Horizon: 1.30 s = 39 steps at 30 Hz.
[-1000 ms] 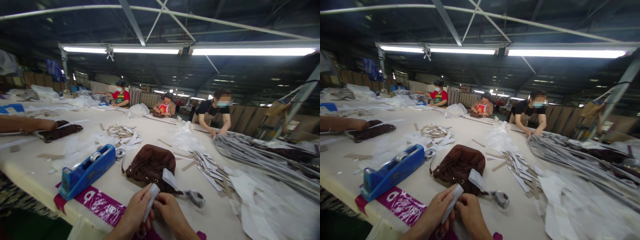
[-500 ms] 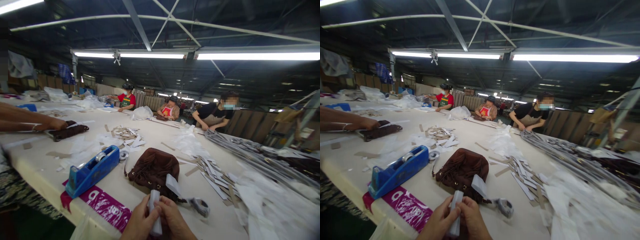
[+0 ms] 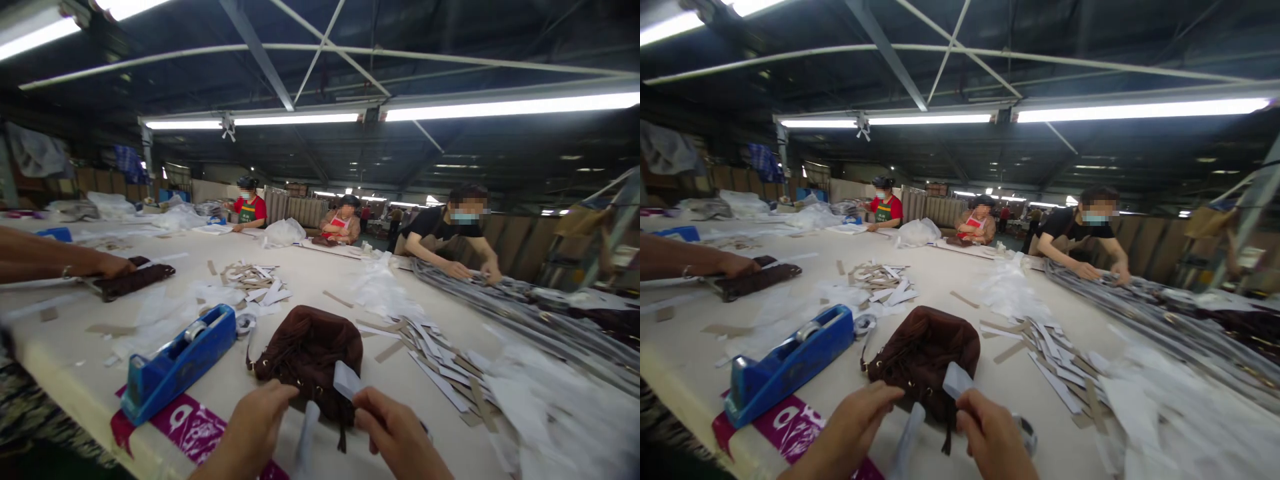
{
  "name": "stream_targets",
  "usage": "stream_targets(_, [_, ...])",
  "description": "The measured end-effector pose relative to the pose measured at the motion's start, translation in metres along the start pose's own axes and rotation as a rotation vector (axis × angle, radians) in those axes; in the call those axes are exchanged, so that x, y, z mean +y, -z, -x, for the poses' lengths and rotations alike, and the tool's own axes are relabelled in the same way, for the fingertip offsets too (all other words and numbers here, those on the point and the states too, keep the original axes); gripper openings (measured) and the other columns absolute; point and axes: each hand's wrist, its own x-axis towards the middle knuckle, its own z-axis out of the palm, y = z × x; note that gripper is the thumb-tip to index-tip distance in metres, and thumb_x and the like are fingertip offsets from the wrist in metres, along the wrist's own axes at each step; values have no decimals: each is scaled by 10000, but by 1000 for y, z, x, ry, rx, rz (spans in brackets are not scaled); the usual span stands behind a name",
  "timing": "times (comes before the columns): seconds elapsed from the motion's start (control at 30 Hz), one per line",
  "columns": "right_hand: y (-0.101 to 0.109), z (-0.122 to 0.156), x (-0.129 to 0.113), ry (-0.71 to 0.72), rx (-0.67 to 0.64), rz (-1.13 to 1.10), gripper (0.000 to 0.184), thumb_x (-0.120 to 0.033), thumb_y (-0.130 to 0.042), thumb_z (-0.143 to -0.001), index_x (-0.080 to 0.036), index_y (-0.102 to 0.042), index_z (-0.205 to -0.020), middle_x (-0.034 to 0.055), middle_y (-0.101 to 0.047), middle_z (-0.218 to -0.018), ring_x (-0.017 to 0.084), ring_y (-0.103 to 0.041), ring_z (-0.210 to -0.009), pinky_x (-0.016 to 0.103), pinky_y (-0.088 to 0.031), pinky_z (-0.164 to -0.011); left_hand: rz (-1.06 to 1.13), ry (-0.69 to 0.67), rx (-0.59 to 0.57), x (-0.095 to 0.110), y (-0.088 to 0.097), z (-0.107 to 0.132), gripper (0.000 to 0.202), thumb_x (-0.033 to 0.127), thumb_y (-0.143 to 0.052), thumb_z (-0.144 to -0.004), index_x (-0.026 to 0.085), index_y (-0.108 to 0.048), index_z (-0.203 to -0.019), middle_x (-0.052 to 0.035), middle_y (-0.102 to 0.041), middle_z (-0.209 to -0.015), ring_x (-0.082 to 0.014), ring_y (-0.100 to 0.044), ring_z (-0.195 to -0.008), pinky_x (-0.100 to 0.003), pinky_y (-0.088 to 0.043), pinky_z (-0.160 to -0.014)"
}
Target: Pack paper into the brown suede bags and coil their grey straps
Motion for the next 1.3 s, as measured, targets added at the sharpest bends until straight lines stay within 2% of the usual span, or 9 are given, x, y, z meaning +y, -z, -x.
stream_targets(0.2, [-22, -17, 28, 221, 16, 232, 254, -201, -476, -800, -224, -606, -1017, 70, -690, -1006, 223, -640, -953, 312, -472, -849, -113, -98, -320, 18, -22, -2, 288, 162, -547, -760, 220, -642, -1025, -82, -647, -995, -236, -609, -917, -303, -497, -799])
stream_targets(0.3, [-15, -18, 35, 249, 37, 258, 210, -212, -450, -840, -229, -603, -982, 55, -688, -952, 200, -645, -901, 281, -483, -807, 1, -96, -133, 5, -8, -8, 322, 123, -427, -833, 232, -631, -1058, -69, -641, -1022, -198, -595, -968, -287, -482, -864])
stream_targets(0.4, [5, -15, 35, 224, 124, 283, 202, -299, -391, -906, -241, -575, -848, 16, -659, -784, 177, -629, -732, 273, -474, -682, -159, -28, 2, -23, 13, -19, 473, 59, -421, -786, 183, -554, -1223, -124, -563, -1242, -241, -514, -1159, -379, -404, -1021])
stream_targets(0.53, [31, -9, 45, 168, 244, 347, 171, -313, -425, -878, -238, -579, -885, 44, -659, -885, 205, -634, -811, 325, -474, -738, -434, 54, -63, -64, 22, -35, 668, 64, -549, -699, 159, -441, -1352, -140, -439, -1418, -335, -297, -1357, -527, -208, -1133])
stream_targets(0.67, [45, -5, 67, 105, 282, 393, 184, -299, -424, -859, -224, -586, -904, 67, -658, -916, 234, -633, -862, 375, -472, -792, -556, 63, -63, -82, 4, -52, 552, 57, -447, -805, 167, -455, -1345, -124, -624, -1165, -281, -512, -1173, -469, -339, -1059])
stream_targets(0.8, [45, -4, 69, 89, 258, 387, 179, -274, -422, -862, -219, -575, -939, 70, -659, -954, 226, -631, -892, 356, -472, -797, -663, 54, 27, -71, -19, -69, 528, 15, -353, -839, 171, -479, -1327, -110, -656, -987, -253, -591, -997, -469, -383, -997])
stream_targets(0.97, [25, -9, 37, 172, 82, 345, 167, -185, -413, -866, -231, -569, -904, 28, -645, -885, 181, -614, -824, 291, -460, -733, -589, -78, 136, -32, -26, -77, 651, -83, -321, -726, 137, -478, -1318, -165, -505, -1323, -294, -446, -1218, -500, -346, -1035])
stream_targets(1.13, [-6, -27, 22, 249, 46, 348, 407, -78, -501, -732, -228, -562, -1105, 68, -588, -1187, 223, -538, -1087, 337, -427, -938, -232, -433, -78, 3, -36, -78, 569, -1, -453, -677, 209, -551, -1196, -88, -507, -1289, -247, -449, -1167, -400, -386, -1011])
stream_targets(1.3, [-24, -42, 44, 229, 152, 299, 512, -41, -481, -681, -177, -516, -1174, 112, -542, -1261, 246, -485, -1174, 392, -391, -1021, -69, -366, -147, -9, -52, -88, 370, 16, -440, -690, 199, -610, -963, -72, -587, -1077, -224, -499, -1011, -363, -420, -899])
